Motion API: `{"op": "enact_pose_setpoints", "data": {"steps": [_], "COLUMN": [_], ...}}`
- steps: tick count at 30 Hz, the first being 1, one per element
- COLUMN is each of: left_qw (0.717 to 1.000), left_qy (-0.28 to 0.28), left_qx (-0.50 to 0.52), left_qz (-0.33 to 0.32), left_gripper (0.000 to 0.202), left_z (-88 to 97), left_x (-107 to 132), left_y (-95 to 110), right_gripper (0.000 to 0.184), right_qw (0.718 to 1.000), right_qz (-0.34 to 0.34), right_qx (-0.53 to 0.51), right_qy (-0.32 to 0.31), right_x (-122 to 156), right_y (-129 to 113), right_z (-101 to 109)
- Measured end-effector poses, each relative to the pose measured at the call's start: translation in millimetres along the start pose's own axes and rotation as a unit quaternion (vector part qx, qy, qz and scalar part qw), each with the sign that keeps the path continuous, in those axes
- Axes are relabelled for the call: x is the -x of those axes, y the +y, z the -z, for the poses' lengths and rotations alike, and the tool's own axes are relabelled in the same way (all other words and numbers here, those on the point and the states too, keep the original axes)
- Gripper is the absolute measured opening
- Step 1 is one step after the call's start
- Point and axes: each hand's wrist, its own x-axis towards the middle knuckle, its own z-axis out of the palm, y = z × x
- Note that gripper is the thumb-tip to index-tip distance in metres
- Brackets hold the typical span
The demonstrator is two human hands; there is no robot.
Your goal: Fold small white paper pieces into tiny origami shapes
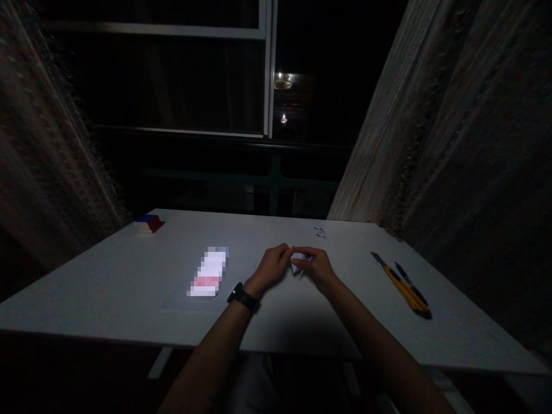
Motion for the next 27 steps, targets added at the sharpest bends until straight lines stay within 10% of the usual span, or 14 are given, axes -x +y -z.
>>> {"op": "enact_pose_setpoints", "data": {"steps": [19,27], "left_qw": [0.994,0.991], "left_qy": [0.013,0.024], "left_qx": [-0.102,-0.129], "left_qz": [-0.032,-0.039], "left_gripper": [0.035,0.033], "left_z": [-1.4,-2.1], "left_x": [2,3], "left_y": [1,-1], "right_gripper": [0.058,0.066], "right_qw": [0.966,0.977], "right_qz": [-0.101,-0.106], "right_qx": [-0.186,-0.152], "right_qy": [-0.146,-0.102], "right_x": [2,1], "right_y": [-19,-11], "right_z": [11,0]}}
